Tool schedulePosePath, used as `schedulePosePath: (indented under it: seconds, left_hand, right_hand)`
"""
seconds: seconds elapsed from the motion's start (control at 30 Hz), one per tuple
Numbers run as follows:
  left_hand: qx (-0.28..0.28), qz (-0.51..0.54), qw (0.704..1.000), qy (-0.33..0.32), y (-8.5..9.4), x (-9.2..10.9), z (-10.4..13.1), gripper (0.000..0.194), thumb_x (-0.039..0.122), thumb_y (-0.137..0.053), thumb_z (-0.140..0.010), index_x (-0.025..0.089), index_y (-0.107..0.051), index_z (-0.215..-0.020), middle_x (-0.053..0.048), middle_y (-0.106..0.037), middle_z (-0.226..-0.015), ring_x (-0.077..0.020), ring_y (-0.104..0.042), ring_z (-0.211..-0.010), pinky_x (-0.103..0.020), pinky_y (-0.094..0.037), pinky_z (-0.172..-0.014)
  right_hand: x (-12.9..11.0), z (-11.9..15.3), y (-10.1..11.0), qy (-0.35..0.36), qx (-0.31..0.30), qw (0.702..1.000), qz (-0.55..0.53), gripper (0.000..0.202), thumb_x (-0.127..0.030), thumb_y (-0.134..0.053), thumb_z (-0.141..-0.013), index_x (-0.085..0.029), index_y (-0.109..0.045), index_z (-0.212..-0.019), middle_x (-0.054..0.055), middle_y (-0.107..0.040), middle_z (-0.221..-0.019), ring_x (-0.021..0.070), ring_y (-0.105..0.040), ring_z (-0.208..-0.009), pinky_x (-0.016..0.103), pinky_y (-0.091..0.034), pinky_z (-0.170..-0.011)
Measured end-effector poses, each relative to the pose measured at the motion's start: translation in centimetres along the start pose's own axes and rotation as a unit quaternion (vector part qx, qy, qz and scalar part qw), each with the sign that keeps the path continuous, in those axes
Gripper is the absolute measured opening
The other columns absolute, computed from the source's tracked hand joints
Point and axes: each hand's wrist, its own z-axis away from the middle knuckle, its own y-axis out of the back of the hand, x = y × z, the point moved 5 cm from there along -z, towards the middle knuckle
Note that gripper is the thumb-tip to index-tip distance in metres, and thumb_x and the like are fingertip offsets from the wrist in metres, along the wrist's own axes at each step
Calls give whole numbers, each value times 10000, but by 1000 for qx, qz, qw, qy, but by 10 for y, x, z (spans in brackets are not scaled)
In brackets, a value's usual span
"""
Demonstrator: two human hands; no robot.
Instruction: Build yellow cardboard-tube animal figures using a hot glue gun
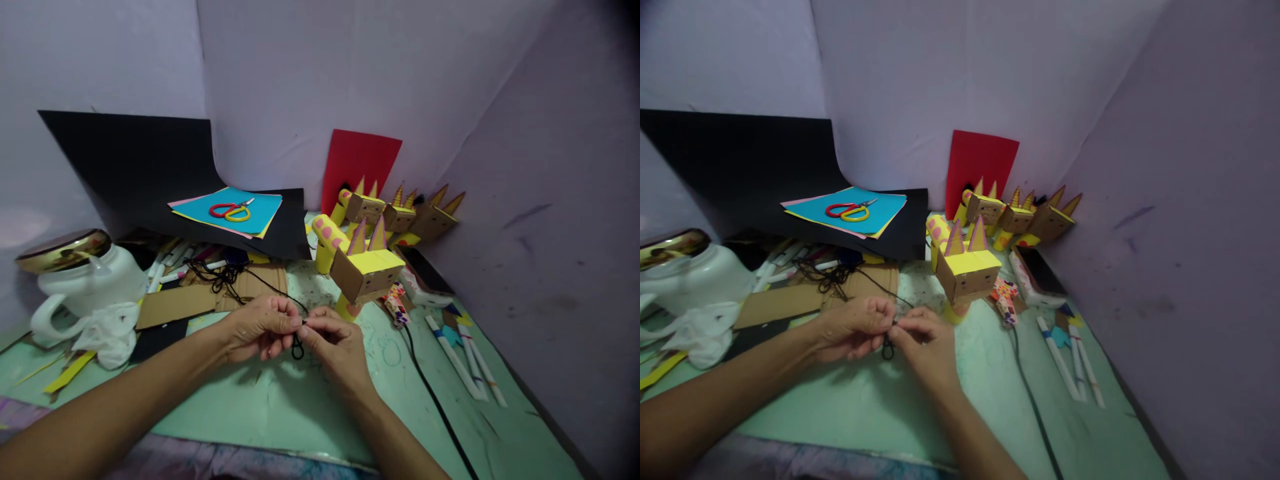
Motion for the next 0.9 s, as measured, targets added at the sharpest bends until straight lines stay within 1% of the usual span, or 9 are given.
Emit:
schedulePosePath:
  seconds: [0.1, 0.23, 0.3, 0.37, 0.5, 0.57, 0.67, 0.8, 0.9]
  left_hand:
    - [0, -7, 1000, -5, -3, -4, -2, 427, 428, -833, -533, 157, -533, -668, 24, -603, -445, -64, -466, -290, -124, -311, -246]
    - [29, -42, 998, -49, -4, -5, -7, 486, 537, -794, -539, 161, -514, -668, 18, -599, -479, -47, -411, -292, -138, -225, -254]
    - [65, -84, 990, -96, -2, 1, -6, 500, 553, -792, -527, 151, -532, -672, 38, -558, -477, -25, -355, -314, -142, -198, -288]
    - [100, -139, 974, -147, 0, 11, -3, 469, 524, -793, -542, 138, -575, -693, 54, -515, -483, -25, -347, -367, -149, -221, -337]
    - [156, -208, 938, -228, 1, 32, 11, 317, 426, -737, -647, 136, -629, -717, 31, -562, -573, -56, -428, -468, -172, -310, -422]
    - [146, -198, 938, -244, -1, 36, 15, 257, 367, -731, -648, 141, -633, -721, 25, -587, -575, -78, -489, -504, -184, -366, -470]
    - [83, -167, 953, -239, -6, 35, 16, 227, 304, -730, -641, 141, -644, -773, 19, -608, -570, -106, -559, -520, -208, -419, -517]
    - [21, -183, 960, -209, -12, 30, 14, 233, 259, -717, -644, 115, -669, -822, -24, -650, -697, -107, -588, -514, -222, -429, -517]
    - [22, -192, 966, -173, -12, 27, 13, 217, 228, -715, -627, 112, -658, -801, -23, -647, -652, -122, -599, -529, -229, -441, -530]
  right_hand:
    - [4, 0, 1, -13, 7, 1000, -18, 19, -235, -757, -594, -235, -743, -606, 22, -633, -684, 165, -566, -701, 293, -433, -638]
    - [5, 0, 1, -33, -16, 997, -60, 94, -276, -750, -614, -201, -694, -616, 11, -601, -699, 140, -543, -631, 268, -421, -581]
    - [3, 0, 0, -32, -28, 995, -85, 119, -291, -741, -634, -196, -671, -619, 1, -583, -697, 132, -531, -640, 253, -418, -588]
    - [2, 1, -1, -40, -33, 992, -111, 118, -289, -734, -642, -195, -665, -625, -2, -587, -717, 127, -528, -677, 237, -419, -614]
    - [8, 2, -6, -122, -55, 973, -190, 138, -277, -742, -620, -180, -644, -623, 11, -677, -811, 66, -467, -512, 196, -366, -476]
    - [11, 4, -10, -174, -77, 955, -227, 167, -268, -748, -604, -171, -612, -612, 24, -711, -790, 45, -441, -424, 184, -344, -420]
    - [11, 6, -15, -229, -106, 933, -257, 215, -268, -752, -578, -173, -562, -611, 29, -718, -668, 54, -469, -355, 170, -332, -371]
    - [10, 8, -18, -259, -118, 928, -241, 235, -263, -748, -551, -170, -540, -609, 28, -703, -564, 52, -473, -310, 151, -303, -340]
    - [11, 8, -18, -266, -114, 932, -218, 227, -271, -743, -544, -165, -549, -592, 19, -686, -526, 42, -457, -304, 148, -303, -338]
